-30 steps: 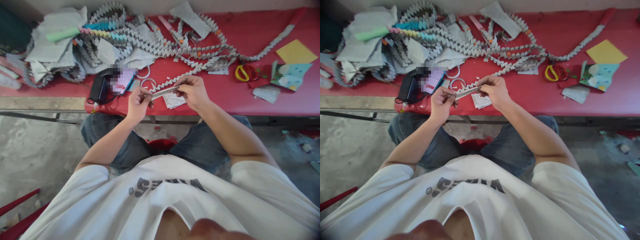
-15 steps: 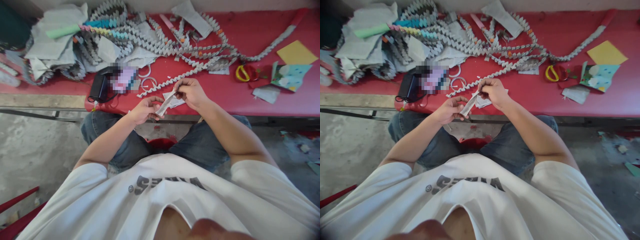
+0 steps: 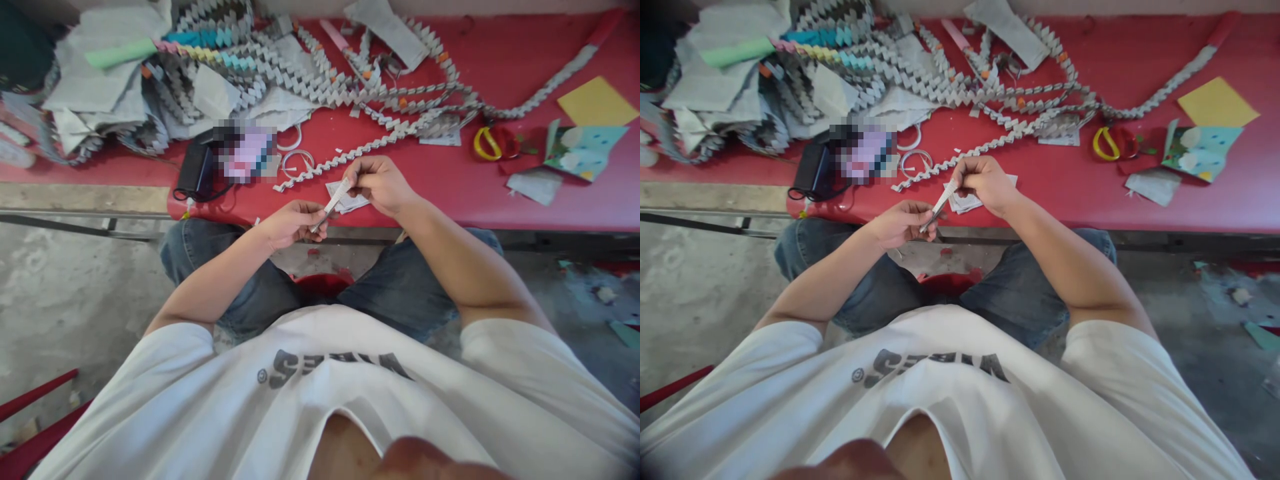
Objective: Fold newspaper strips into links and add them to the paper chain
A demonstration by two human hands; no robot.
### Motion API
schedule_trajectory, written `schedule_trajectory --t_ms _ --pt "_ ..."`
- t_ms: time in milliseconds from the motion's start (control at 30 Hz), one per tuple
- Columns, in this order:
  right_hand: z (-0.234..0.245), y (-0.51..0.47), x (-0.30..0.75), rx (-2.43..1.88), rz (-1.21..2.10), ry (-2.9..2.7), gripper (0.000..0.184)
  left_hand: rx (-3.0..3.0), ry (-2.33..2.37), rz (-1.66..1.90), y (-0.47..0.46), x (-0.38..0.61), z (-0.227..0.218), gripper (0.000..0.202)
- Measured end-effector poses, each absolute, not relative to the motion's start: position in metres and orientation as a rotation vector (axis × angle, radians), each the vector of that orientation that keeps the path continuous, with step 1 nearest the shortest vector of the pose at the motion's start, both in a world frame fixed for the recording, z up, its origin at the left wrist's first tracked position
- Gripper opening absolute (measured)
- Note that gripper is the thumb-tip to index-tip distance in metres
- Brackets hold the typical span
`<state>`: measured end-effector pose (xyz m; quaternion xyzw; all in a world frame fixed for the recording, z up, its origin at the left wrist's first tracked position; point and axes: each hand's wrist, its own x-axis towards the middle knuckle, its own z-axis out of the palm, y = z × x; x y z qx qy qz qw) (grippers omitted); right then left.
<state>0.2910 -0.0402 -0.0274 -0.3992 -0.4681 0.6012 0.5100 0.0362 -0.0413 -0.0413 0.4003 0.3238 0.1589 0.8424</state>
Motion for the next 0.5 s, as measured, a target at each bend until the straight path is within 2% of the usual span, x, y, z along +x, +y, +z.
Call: schedule_trajectory --t_ms 167,500 --pt "-0.026 -0.039 0.294 -1.094 1.326 -1.258 0.014 1.008 0.824 0.430 -0.040 0.041 -0.048 0.068" --pt "-0.031 -0.032 0.299 -1.251 1.154 -1.413 0.016 1.212 0.941 0.492 -0.039 0.046 -0.057 0.040"
